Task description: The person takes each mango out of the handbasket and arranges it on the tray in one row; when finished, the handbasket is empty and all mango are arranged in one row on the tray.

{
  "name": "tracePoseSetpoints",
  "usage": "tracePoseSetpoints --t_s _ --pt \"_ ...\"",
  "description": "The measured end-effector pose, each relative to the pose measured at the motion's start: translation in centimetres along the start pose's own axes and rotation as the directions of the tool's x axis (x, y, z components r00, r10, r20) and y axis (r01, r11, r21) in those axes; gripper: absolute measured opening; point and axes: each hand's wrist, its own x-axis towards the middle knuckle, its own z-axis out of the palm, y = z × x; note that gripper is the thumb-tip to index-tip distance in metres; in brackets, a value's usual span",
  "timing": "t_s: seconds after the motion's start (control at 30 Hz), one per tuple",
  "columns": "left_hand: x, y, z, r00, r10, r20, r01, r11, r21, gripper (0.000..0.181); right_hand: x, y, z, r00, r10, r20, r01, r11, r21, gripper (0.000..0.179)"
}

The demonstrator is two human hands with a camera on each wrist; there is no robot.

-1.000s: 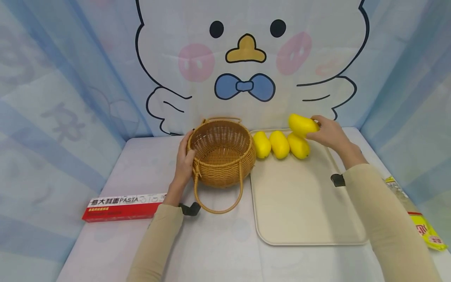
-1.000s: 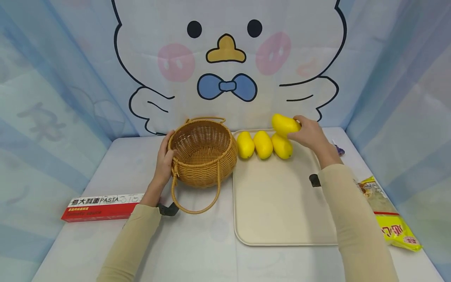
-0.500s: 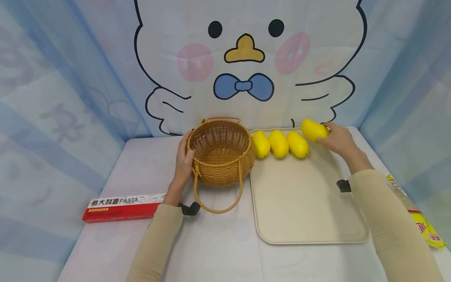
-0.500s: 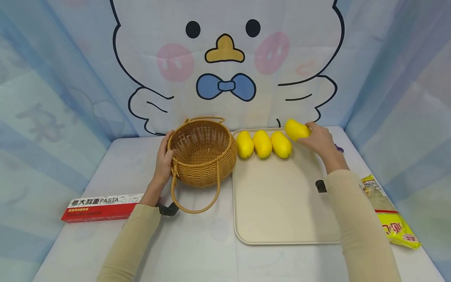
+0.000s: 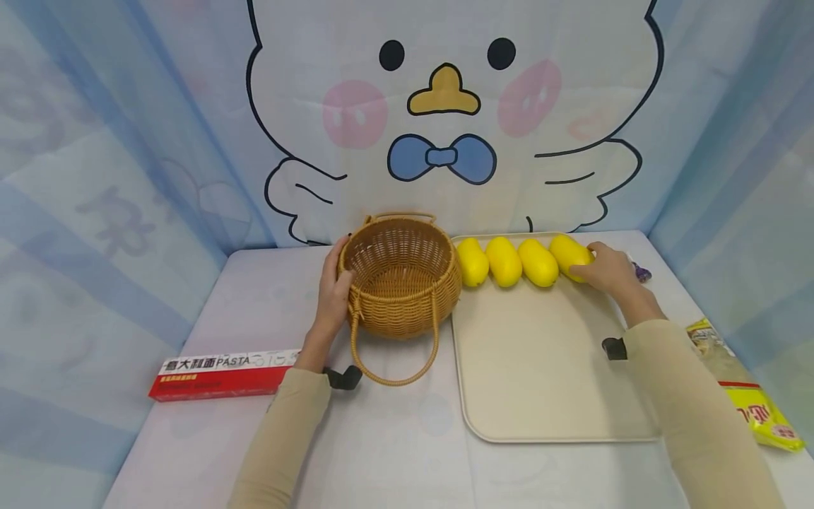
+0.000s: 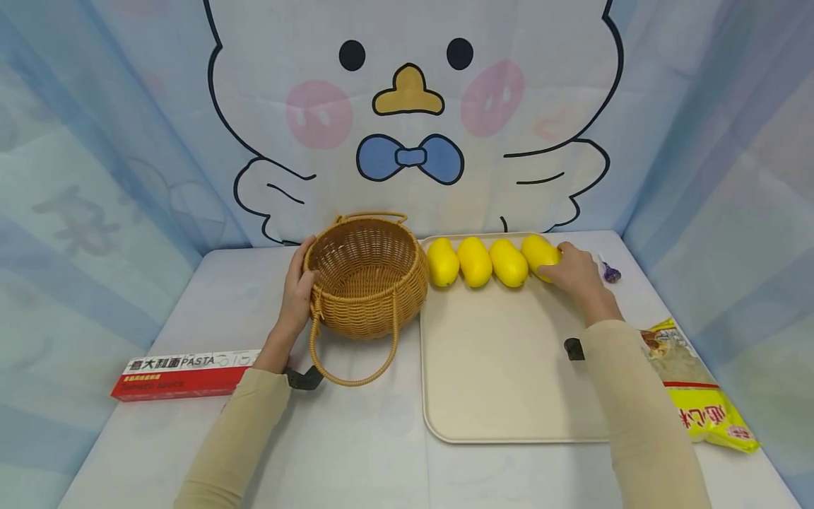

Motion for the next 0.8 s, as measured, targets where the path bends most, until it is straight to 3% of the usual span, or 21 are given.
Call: tracePoseSetpoints --t_s 0.1,0.4,0.8 --pt "0.0 -0.1 0.1 1.0 -0.007 0.001 0.007 1.0 0.001 0.064 -0.2 0.3 0.2 0.999 0.041 0.026 -0.041 0.999 0.01 0.091" --pt "0.0 -0.3 0.0 1.0 -0.017 -0.001 0.017 1.0 -0.005 0.065 -1.3 -0.1 -0.6 0.997 -0.021 0.073 0.023 0.999 -0.029 0.09" --pt "0.0 -0.2 0.0 1.0 -0.01 0.003 0.01 1.0 -0.009 0.064 -1.5 -0.3 -0.9 0.997 -0.019 0.08 0.023 0.999 -0.047 0.093"
